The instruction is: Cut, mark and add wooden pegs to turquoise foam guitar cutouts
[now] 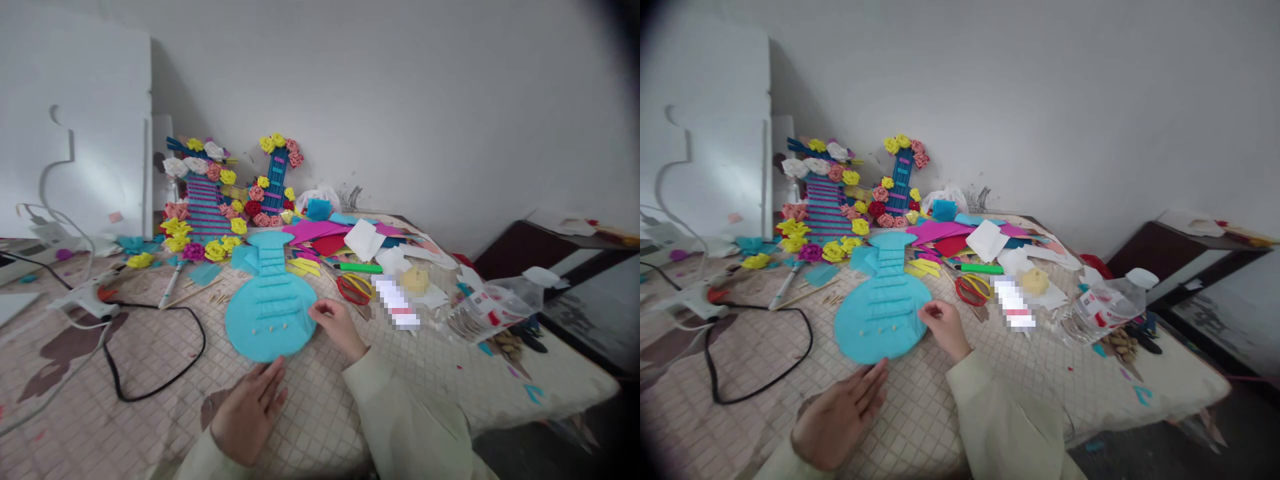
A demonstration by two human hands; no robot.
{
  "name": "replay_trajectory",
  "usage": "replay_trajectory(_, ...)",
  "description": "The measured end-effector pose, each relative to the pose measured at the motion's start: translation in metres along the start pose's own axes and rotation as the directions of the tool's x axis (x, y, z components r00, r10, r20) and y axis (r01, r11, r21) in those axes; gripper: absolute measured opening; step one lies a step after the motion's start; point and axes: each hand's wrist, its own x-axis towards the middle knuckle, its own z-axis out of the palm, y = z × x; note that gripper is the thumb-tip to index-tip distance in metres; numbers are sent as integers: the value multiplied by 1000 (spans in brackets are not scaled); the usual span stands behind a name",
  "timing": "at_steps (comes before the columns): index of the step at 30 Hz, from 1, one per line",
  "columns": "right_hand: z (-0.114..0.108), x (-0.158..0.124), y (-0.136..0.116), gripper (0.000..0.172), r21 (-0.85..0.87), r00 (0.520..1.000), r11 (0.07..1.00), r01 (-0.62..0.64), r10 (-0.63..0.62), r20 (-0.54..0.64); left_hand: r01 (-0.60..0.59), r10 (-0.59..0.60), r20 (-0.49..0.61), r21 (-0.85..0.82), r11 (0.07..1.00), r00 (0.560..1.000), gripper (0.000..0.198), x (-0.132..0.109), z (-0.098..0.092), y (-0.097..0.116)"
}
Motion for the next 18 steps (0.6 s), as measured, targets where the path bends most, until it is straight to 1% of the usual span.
replay_trajectory(2,2,-1,-3,15,41,1000,999,-8,8,-5,0,1,-123,11,1000,992,39,-2,17,3)
replay_trajectory(3,3,-1,-5,15,64,1000,998,-10,11,-10,-39,41,-157,17,999,987,42,-3,27,5)
replay_trajectory(5,5,-2,-7,17,115,1000,993,-15,17,-20,-175,176,-172,22,984,969,46,-4,46,7)
replay_trajectory(7,8,-3,-9,19,164,999,986,-16,21,-27,-292,293,-144,29,956,945,50,-2,63,8)
replay_trajectory(8,9,-4,-10,20,189,999,982,-16,21,-25,-321,322,-131,29,947,938,51,0,71,8)
replay_trajectory(9,11,-5,-11,20,218,1000,976,-17,22,-17,-325,325,-122,25,945,938,51,3,77,9)
replay_trajectory(11,13,-6,-13,19,275,999,961,-33,31,11,-296,296,-120,13,955,948,46,12,86,10)
replay_trajectory(14,11,-6,-18,16,308,999,951,-42,38,19,-254,253,-168,15,967,953,34,26,92,14)
replay_trajectory(16,8,-2,-25,15,269,1000,963,3,1,-14,-272,273,-191,32,962,943,36,32,92,18)
replay_trajectory(18,5,5,-34,14,222,998,973,64,-60,-29,-319,323,-157,52,946,933,43,34,93,23)
